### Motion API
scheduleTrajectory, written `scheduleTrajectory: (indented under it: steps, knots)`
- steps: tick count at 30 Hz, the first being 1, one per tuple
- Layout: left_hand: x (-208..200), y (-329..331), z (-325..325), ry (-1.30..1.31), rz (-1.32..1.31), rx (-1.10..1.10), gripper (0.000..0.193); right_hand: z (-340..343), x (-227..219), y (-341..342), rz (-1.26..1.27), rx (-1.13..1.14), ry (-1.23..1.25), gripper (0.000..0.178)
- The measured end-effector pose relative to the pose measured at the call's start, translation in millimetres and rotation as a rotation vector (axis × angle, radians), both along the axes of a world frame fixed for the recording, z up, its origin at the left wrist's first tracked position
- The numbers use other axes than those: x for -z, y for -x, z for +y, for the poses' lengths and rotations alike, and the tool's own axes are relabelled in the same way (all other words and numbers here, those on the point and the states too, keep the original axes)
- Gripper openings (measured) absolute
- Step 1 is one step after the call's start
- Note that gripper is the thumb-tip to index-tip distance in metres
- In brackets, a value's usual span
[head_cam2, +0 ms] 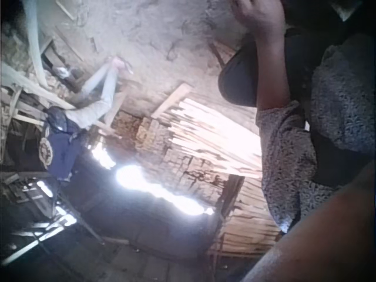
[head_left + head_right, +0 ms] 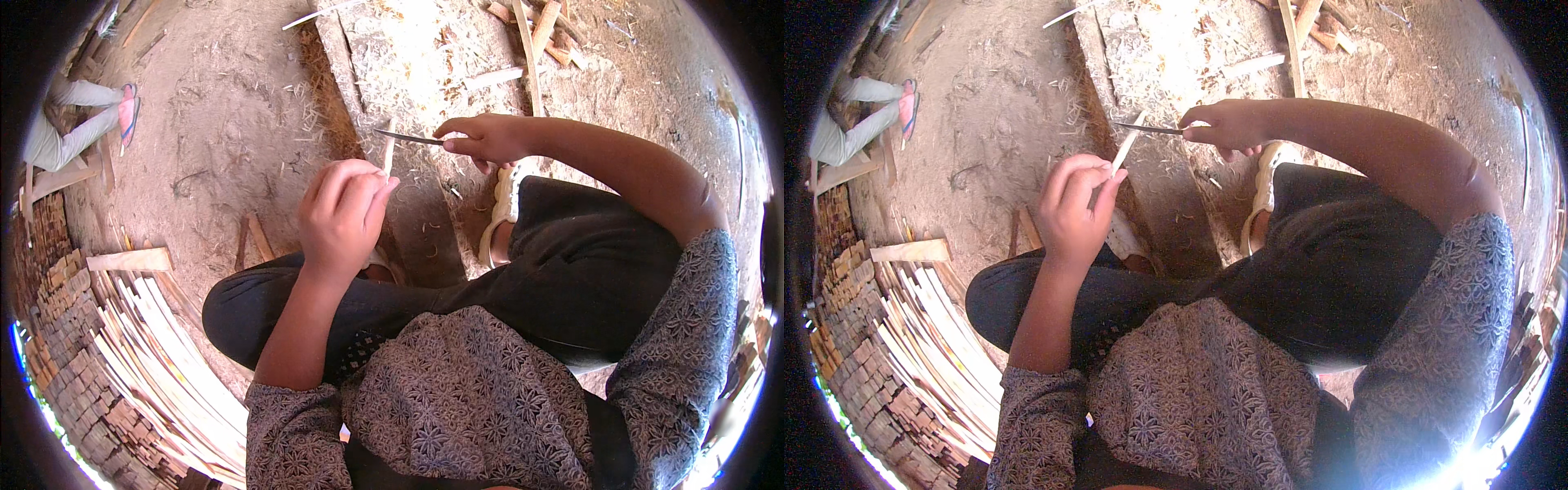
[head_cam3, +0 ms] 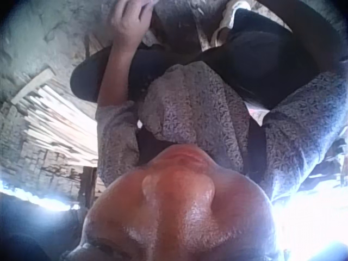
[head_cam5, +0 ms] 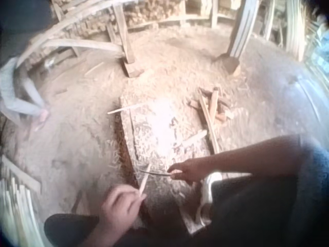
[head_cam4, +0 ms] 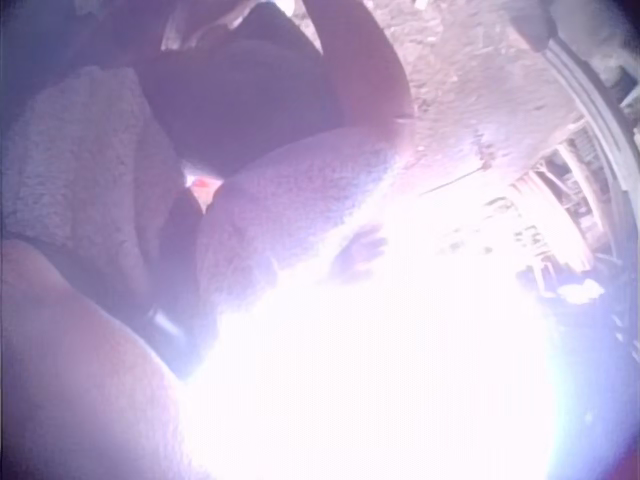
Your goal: The person sits on the ground and uses a knife to carve a small piece of wood, repeatedly shaving off thin layers. The person occasionally pauses to inspect the wood and adjust their grip.
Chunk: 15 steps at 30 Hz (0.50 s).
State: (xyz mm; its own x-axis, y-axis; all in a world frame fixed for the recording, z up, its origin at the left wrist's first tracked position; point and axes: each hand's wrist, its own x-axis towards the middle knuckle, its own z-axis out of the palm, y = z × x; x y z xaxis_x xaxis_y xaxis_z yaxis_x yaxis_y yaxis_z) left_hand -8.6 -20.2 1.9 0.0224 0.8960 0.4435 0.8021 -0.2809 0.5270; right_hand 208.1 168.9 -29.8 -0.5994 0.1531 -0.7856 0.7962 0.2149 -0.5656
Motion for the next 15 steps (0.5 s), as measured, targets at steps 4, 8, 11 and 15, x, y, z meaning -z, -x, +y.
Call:
scheduleTrajectory:
  steps: [4,8,11,15]
  knots:
    - [-14,-9,6,0.020,0.075,0.047,0.018,-1,48,-20,0.330,-0.112,-0.181,0.056]
    - [-11,-7,-3,0.052,0.078,0.014,0.018,-4,38,-8,0.272,-0.105,-0.080,0.055]
    - [-10,-5,-12,0.175,0.042,-0.082,0.017,-8,24,-2,0.239,-0.116,-0.062,0.054]
    - [-12,3,-17,0.288,0.241,-0.140,0.022,-11,13,6,0.220,-0.145,-0.083,0.052]
